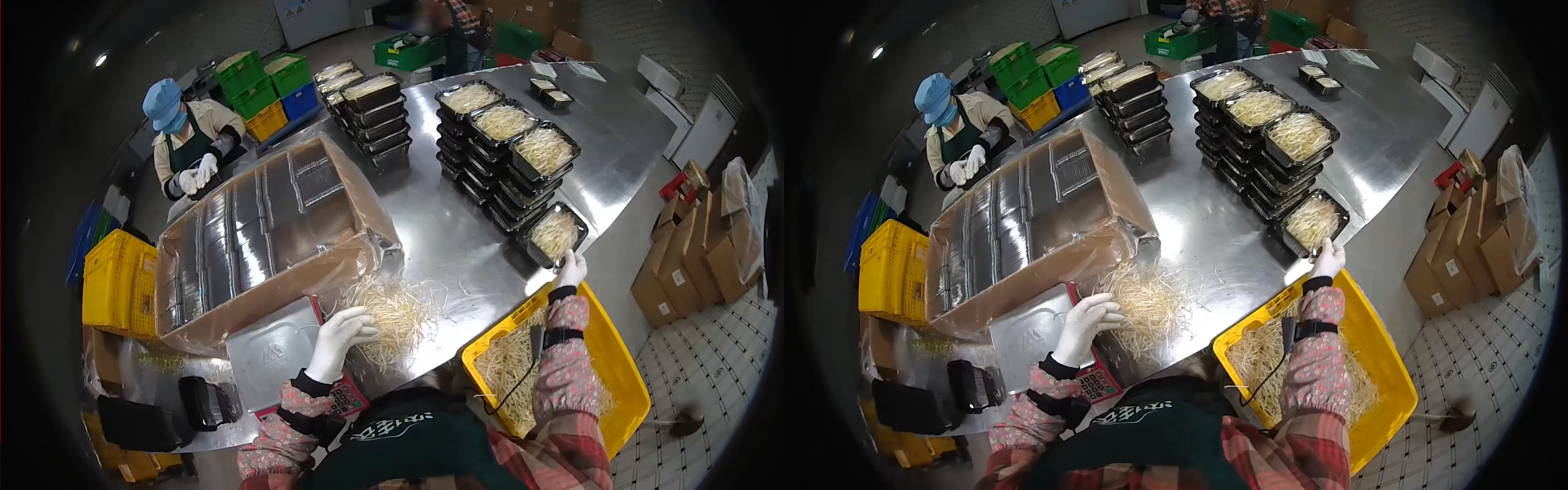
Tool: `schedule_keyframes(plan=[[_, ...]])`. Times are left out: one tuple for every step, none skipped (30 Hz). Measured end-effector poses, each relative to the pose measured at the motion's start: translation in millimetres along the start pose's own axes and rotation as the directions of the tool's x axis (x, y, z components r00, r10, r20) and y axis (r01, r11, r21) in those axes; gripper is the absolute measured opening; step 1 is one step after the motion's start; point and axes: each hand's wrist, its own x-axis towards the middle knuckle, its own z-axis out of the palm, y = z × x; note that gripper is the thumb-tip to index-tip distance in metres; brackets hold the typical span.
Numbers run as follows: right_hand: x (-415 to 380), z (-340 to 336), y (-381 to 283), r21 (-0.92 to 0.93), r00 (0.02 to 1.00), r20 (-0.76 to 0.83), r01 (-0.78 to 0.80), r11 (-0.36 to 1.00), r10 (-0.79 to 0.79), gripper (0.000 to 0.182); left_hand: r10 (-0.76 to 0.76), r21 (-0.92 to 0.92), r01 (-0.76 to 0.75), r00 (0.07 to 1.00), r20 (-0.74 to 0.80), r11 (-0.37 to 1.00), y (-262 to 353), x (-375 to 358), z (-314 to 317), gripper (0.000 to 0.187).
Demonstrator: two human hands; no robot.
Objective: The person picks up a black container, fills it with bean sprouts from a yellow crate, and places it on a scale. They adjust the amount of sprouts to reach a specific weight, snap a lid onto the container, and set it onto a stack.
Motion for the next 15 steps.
schedule_keyframes(plan=[[9.7,8.8,-2.7,-0.156,0.989,-0.067,-0.144,0.977,0.135,0.016,-0.005,-0.004,0.005,1.0,-0.031,1.0,-0.8,1.3,0.7,0.037],[23.7,11.7,14.9,-0.187,0.983,-0.041,-0.184,0.965,0.18,0.021,-0.008,-0.006,0.008,0.998,-0.069,1.0,-1.4,1.0,-0.6,0.036],[25.0,19.5,16.9,-0.221,0.979,-0.074,-0.204,0.954,0.192,0.024,0.006,-0.012,-0.007,0.994,-0.109,1.0,-2.0,-0.6,-3.6,0.035],[29.7,21.8,19.3,-0.27,0.967,-0.115,-0.251,0.93,0.227,0.022,0.023,-0.003,-0.024,0.99,-0.142,1.0,1.6,-3.9,-7.8,0.035],[44.1,19.4,36.2,-0.235,0.955,-0.103,-0.296,0.926,0.279,0.025,0.054,0.01,-0.054,0.98,-0.193,0.999,-0.2,-8.0,-20.3,0.036],[40.5,24.2,31.8,-0.182,0.958,-0.096,-0.282,0.942,0.269,0.029,0.087,0.024,-0.084,0.966,-0.243,0.996,-5.2,-12.0,-35.7,0.037],[39.7,23.9,29.4,-0.129,0.944,-0.068,-0.329,0.935,0.323,0.028,0.129,0.043,-0.121,0.945,-0.301,0.992,-7.2,-20.6,-52.2,0.04],[38.8,18.6,32.2,-0.026,0.927,-0.037,-0.375,0.927,0.374,0.03,0.162,0.007,-0.172,0.91,-0.381,0.985,-10.3,-31.6,-69.7,0.042],[36.5,11.6,26.7,0.065,0.892,0.011,-0.451,0.89,0.452,0.035,0.185,0.073,-0.172,0.842,-0.507,0.982,-10.9,-45.1,-88.3,0.042],[45.4,-0.5,41.9,0.065,0.881,-0.026,-0.47,0.88,0.472,0.045,0.214,0.139,-0.163,0.751,-0.624,0.977,-12.1,-61.0,-108.6,0.042],[52.5,-16.0,49.9,0.099,0.838,-0.006,-0.543,0.834,0.546,0.056,0.271,0.209,-0.172,0.634,-0.724,0.963,-18.8,-78.3,-133.6,0.048],[57.2,-25.3,59.3,0.071,0.844,-0.041,-0.532,0.844,0.535,0.065,0.411,0.448,-0.055,0.511,-0.755,0.892,-23.9,-99.5,-157.7,0.052],[61.0,-35.2,66.4,0.077,0.851,0.039,-0.525,0.847,0.524,0.067,0.549,0.633,0.114,0.397,-0.735,0.765,-26.1,-124.3,-183.1,0.056],[58.1,-34.8,63.0,0.083,0.851,0.067,-0.525,0.847,0.521,0.067,0.676,0.743,0.315,0.31,-0.669,0.591,-26.9,-151.1,-208.8,0.06],[49.8,-31.2,55.4,0.053,0.863,0.095,-0.502,0.863,0.496,0.064,0.741,0.763,0.42,0.257,-0.62,0.492,-28.9,-174.7,-232.2,0.075]])
